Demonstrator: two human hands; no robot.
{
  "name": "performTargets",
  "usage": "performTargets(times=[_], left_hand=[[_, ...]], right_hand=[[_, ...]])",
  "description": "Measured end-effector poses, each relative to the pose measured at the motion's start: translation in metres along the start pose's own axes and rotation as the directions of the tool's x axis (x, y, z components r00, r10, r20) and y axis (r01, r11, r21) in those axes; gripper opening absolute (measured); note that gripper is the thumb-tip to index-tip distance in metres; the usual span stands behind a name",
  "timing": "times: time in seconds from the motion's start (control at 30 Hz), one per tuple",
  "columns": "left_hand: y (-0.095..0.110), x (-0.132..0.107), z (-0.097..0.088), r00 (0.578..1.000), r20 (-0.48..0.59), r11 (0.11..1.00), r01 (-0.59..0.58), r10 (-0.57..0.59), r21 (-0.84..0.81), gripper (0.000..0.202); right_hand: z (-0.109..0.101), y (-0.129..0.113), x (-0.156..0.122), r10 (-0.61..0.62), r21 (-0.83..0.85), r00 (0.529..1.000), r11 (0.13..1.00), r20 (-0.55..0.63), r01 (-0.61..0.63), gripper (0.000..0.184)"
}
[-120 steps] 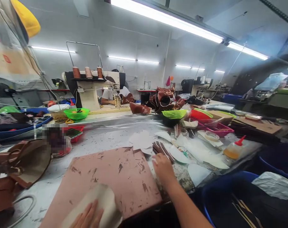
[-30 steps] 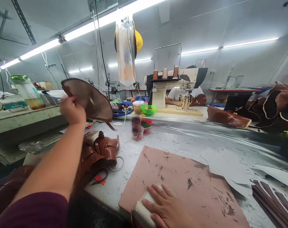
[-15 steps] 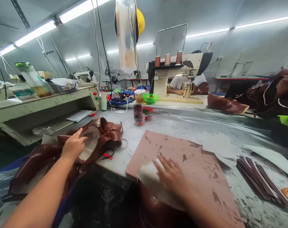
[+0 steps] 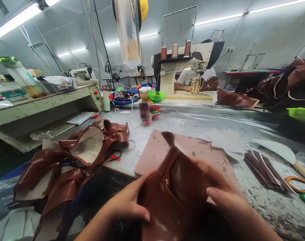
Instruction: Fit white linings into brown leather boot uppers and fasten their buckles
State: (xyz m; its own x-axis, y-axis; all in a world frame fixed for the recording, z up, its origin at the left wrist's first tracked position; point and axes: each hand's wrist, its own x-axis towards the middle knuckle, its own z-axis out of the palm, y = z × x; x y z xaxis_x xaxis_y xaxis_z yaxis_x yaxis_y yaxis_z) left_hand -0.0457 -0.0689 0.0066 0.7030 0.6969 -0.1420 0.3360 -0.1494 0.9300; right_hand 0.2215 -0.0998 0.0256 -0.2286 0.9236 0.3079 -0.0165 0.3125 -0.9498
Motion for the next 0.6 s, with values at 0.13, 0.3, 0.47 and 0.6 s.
performTargets(times=[0.13,0.3,0.47,0.6], left_hand=[[0.002,0.037,0.027,0.976,-0.214,0.988,-0.076,0.046,-0.135,0.072],[-0.019,0.066,0.035,0.921,-0.378,0.994,0.069,-0.098,-0.089,0.065],[-0.021,0.065,0.036,0.906,-0.365,0.889,0.025,-0.213,-0.456,0.060],[-0.008,0.063,0.042,0.950,-0.217,0.601,-0.040,-0.225,-0.798,0.051]], right_hand=[[-0.037,0.022,0.026,0.067,-0.245,0.966,0.961,-0.249,-0.130,0.031],[-0.034,0.067,0.011,0.309,-0.291,0.873,0.855,-0.378,-0.429,0.048],[0.000,0.079,-0.015,0.329,-0.310,0.904,0.859,-0.273,-0.406,0.037],[0.019,0.073,-0.013,0.287,-0.272,0.937,0.902,-0.198,-0.334,0.032]])
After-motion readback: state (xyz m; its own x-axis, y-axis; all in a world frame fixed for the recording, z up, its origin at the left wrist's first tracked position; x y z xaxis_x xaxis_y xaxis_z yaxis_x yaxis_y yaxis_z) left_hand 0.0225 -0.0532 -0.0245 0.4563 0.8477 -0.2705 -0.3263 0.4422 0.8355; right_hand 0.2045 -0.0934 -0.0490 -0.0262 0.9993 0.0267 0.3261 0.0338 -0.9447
